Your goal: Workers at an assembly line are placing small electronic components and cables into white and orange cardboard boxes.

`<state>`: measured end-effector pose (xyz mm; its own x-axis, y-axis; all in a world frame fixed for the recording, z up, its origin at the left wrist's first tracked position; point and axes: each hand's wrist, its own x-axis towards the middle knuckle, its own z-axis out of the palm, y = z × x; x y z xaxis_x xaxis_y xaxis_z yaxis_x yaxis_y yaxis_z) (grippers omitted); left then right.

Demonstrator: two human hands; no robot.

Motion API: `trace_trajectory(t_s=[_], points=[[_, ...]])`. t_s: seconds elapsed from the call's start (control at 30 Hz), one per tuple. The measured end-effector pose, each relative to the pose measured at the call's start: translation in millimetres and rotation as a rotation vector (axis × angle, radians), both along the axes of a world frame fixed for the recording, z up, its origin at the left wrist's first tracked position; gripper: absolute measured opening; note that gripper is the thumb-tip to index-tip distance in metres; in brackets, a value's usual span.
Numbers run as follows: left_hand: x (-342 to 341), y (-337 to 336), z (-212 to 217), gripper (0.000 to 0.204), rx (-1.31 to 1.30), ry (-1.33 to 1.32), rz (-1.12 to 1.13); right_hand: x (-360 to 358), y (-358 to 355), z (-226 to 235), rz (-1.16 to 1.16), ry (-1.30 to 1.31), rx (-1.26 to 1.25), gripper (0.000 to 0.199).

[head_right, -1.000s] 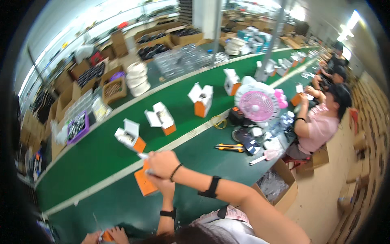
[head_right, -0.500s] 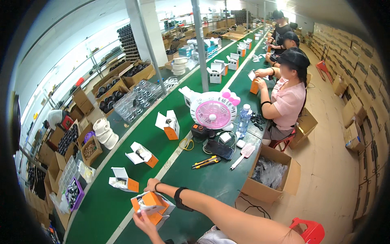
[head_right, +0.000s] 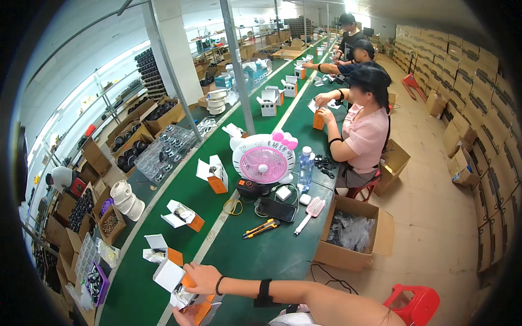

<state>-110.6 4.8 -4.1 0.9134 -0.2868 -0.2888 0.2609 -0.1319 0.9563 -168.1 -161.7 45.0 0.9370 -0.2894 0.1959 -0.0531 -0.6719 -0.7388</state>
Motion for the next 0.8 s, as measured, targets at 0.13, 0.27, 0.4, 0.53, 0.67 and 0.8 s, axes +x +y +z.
trace_trajectory(t_s=[0.13, 0.27, 0.4, 0.53, 0.67, 0.8], points=[[-28, -13, 8, 0.056, -0.256, -0.011, 0.157, 10, 4, -14, -0.040, 0.024, -0.056, 0.053], [-25, -1, -12, 0.065, -0.298, -0.031, 0.209, 9, -8, -7, -0.051, -0.041, 0.108, 0.034], [-31, -2, 1, 0.061, -0.360, 0.146, 0.151, 6, -32, -43, -0.094, -0.047, 0.401, 0.030], [-34, -6, -26, 0.045, -0.402, 0.070, 0.435, 4, -21, -82, 0.054, 0.240, 0.982, 0.044], [-21, 8, -43, 0.045, -0.421, 0.098, 0.350, 5, -4, -90, -0.104, 0.248, 0.913, 0.048], [3, 32, -25, 0.035, -0.436, 0.164, 0.250, -2, -20, -80, -0.139, 0.179, 1.238, 0.050]])
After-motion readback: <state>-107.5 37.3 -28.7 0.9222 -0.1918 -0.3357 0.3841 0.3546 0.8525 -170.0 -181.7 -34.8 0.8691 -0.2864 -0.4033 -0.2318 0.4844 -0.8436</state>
